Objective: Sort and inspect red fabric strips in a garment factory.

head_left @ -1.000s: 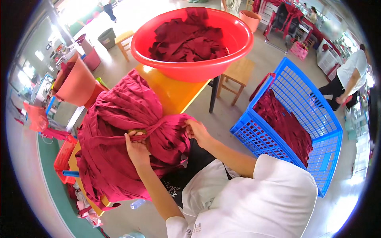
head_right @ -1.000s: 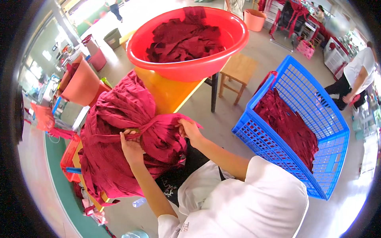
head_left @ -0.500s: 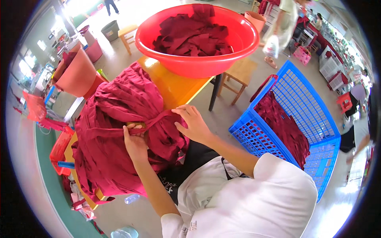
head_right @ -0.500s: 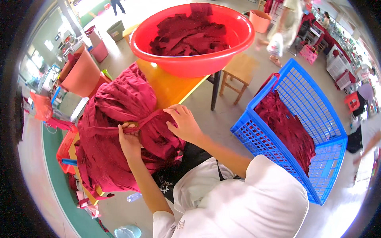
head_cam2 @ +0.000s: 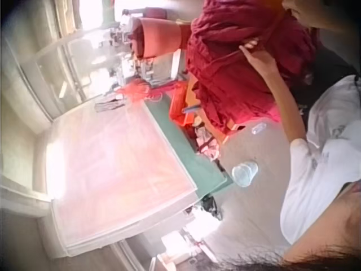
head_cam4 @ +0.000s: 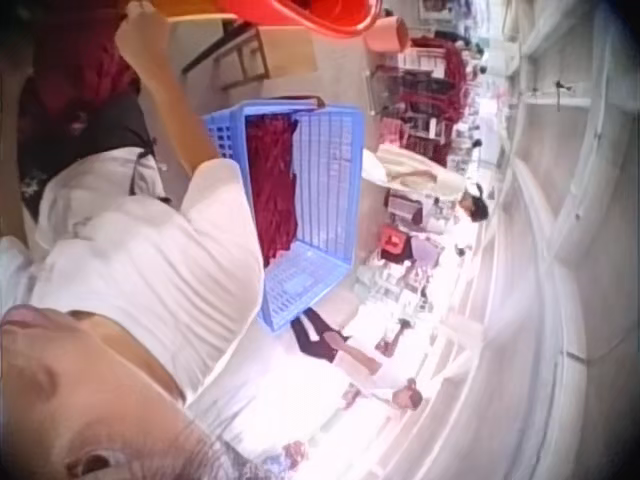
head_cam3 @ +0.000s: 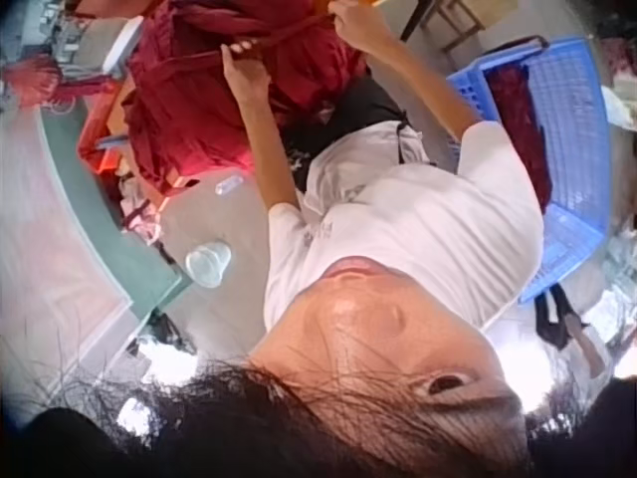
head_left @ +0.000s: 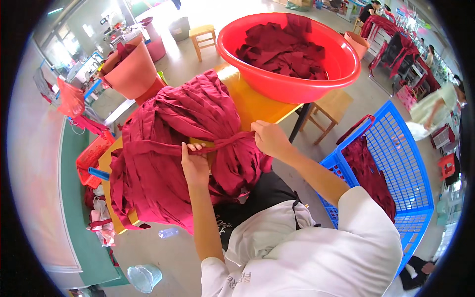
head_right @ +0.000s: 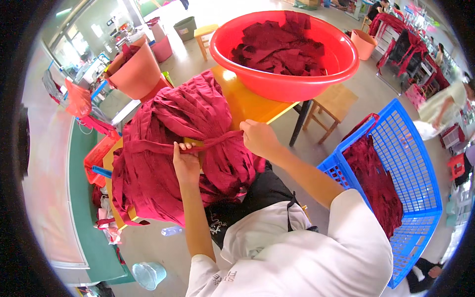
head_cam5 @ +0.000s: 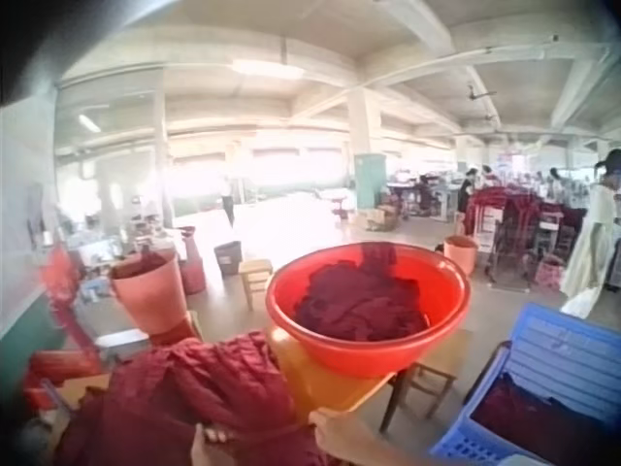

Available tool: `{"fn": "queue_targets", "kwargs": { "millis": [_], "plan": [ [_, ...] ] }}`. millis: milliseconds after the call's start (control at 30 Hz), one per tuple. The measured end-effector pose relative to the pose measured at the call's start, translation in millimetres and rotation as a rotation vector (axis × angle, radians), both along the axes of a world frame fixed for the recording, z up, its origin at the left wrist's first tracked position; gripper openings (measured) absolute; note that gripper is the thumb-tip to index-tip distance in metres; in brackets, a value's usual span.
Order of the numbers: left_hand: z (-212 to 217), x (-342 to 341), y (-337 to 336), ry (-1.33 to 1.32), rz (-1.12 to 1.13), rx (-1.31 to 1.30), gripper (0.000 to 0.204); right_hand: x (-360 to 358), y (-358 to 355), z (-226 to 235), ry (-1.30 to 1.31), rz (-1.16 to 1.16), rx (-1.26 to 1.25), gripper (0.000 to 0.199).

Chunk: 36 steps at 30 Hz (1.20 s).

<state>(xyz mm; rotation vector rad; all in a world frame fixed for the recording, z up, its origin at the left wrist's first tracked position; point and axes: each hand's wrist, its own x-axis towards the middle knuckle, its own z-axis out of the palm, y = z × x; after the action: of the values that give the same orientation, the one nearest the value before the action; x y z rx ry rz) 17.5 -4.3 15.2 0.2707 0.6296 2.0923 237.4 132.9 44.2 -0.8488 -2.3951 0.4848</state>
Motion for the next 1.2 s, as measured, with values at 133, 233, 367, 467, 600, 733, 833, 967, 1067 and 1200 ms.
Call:
{"fn": "queue_targets", "kwargs": {
  "millis": [133,233,367,467,600,733,833,967,1067,1200],
  "plan": [
    [19,6,7,-0.014,-0.100,0.222,0.040,-6,29,13,-0.204,0.123,0.261,0.017],
    [35,7,11,-0.008,-0.186,0.234,0.041,-9,55,14,-0.307,0.206,0.301,0.020],
    [35,5,10,-0.030,-0.276,0.256,0.043,-38,73,14,-0.519,0.108,0.307,0.023],
    [33,11,3,-0.040,-0.306,0.236,0.049,-57,82,4,-0.485,0.038,0.390,0.025],
    [28,32,-4,0.070,-0.284,0.195,0.055,-79,100,-4,-0.588,-0.058,0.352,0.020],
    [32,50,-20,0.062,-0.234,0.174,0.053,-87,99,-7,-0.542,-0.176,0.393,0.022],
    [26,59,-30,-0.010,-0.159,0.143,0.051,-100,94,-13,-0.570,-0.195,0.363,0.025],
    [36,79,-39,-0.021,-0.077,0.082,0.052,-104,96,-13,-0.558,-0.269,0.351,0.027],
    [43,88,-40,-0.025,-0.041,0.049,0.050,-109,97,-9,-0.554,-0.282,0.344,0.028],
    [50,98,-37,-0.011,-0.028,0.065,0.049,-108,136,-31,-0.559,-0.283,0.387,0.028]
  ]
}}
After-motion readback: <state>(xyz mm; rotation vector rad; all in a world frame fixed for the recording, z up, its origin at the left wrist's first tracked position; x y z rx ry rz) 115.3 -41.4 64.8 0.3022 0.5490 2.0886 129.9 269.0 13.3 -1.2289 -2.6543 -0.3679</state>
